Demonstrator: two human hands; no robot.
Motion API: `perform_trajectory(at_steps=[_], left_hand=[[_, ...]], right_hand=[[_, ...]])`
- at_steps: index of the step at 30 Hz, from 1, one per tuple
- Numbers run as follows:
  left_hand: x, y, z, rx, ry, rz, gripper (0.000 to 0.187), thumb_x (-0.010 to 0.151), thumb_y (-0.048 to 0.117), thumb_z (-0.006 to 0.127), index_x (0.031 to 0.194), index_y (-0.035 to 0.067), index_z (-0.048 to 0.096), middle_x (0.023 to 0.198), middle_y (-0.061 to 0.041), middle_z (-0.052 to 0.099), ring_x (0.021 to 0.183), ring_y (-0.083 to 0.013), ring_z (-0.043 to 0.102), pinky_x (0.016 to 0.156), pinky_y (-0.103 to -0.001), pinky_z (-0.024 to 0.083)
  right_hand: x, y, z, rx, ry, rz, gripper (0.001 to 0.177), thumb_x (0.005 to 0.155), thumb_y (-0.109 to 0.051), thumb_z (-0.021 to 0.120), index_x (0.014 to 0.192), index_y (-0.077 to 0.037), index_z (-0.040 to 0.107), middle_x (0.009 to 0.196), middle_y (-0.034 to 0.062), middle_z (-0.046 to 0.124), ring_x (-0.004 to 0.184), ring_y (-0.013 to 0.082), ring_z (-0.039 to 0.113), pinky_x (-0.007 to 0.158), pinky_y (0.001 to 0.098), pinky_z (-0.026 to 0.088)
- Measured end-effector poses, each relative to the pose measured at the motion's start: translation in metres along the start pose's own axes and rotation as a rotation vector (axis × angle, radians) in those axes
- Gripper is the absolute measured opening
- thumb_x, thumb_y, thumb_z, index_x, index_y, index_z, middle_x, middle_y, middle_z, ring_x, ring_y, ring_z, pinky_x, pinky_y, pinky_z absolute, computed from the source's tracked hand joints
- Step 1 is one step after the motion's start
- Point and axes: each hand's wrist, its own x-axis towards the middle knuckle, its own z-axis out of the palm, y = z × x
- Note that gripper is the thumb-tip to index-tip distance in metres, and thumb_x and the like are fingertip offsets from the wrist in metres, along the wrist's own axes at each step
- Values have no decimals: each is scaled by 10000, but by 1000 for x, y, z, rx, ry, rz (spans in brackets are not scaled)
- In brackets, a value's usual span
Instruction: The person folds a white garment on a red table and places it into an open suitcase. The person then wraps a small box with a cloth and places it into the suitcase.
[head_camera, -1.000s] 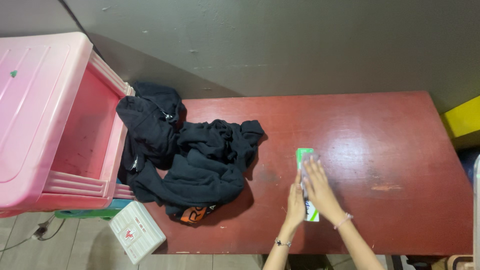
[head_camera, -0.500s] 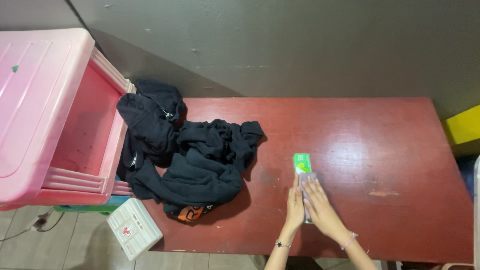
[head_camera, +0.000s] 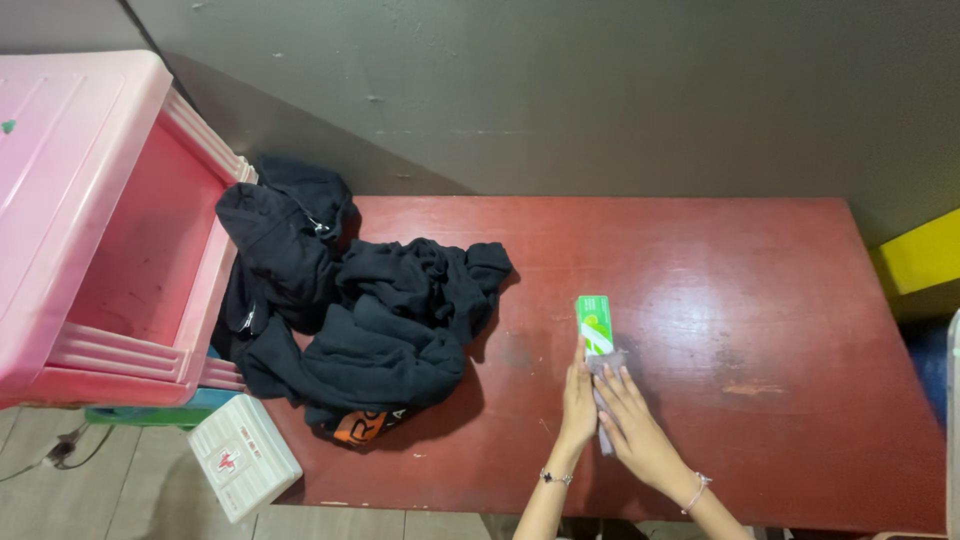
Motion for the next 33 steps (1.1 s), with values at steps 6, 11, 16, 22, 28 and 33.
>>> perform_trajectory(at_steps=[6,11,16,22,28,33], left_hand=[[-3,-1,14,46,-77,25,622,1078,484,271,1633,203,290,1429,-158,512,1319,-251,530,1108,-386,437],[-20,1,20,7,-75,-24,598,1108,419,329,1646,158,315,1313,-199,557,1153,-275,543,1067,-382,439],[-13,12,6,-22,-37,15,593,1104,427,318,1626,146,308,1482,-184,495,1353,-268,490,1145,-394,380],[-12,0,5,8,-35,66,611,1107,461,299,1623,133,306,1604,-200,416,1470,-315,410,1195,-418,317],[-23,-1,20,84,-72,50,610,1099,455,298,1611,126,335,1493,-195,485,1374,-310,501,1153,-402,386],[-21,3,28,144,-94,93,600,1095,442,314,1601,125,375,1418,-200,535,1255,-311,550,1105,-402,426]], right_hand=[[54,26,-15,-77,44,74,575,1055,-207,446,1603,-103,306,1698,142,176,1562,361,105,1242,486,139],[77,48,-15,453,299,254,599,1035,-234,468,1602,-113,318,1722,127,129,1591,293,129,1241,421,194],[41,28,18,736,293,410,607,1054,-255,452,1606,-98,253,1715,119,179,1588,289,135,1251,410,148],[14,16,26,122,224,89,592,1003,-239,513,1563,-106,374,1712,153,187,1589,360,114,1252,486,144],[53,30,-14,86,195,135,604,994,-238,536,1569,-144,374,1715,148,134,1567,381,80,1236,507,145],[51,30,-22,278,248,162,578,992,-234,525,1551,-167,394,1724,153,72,1563,348,142,1209,462,234]])
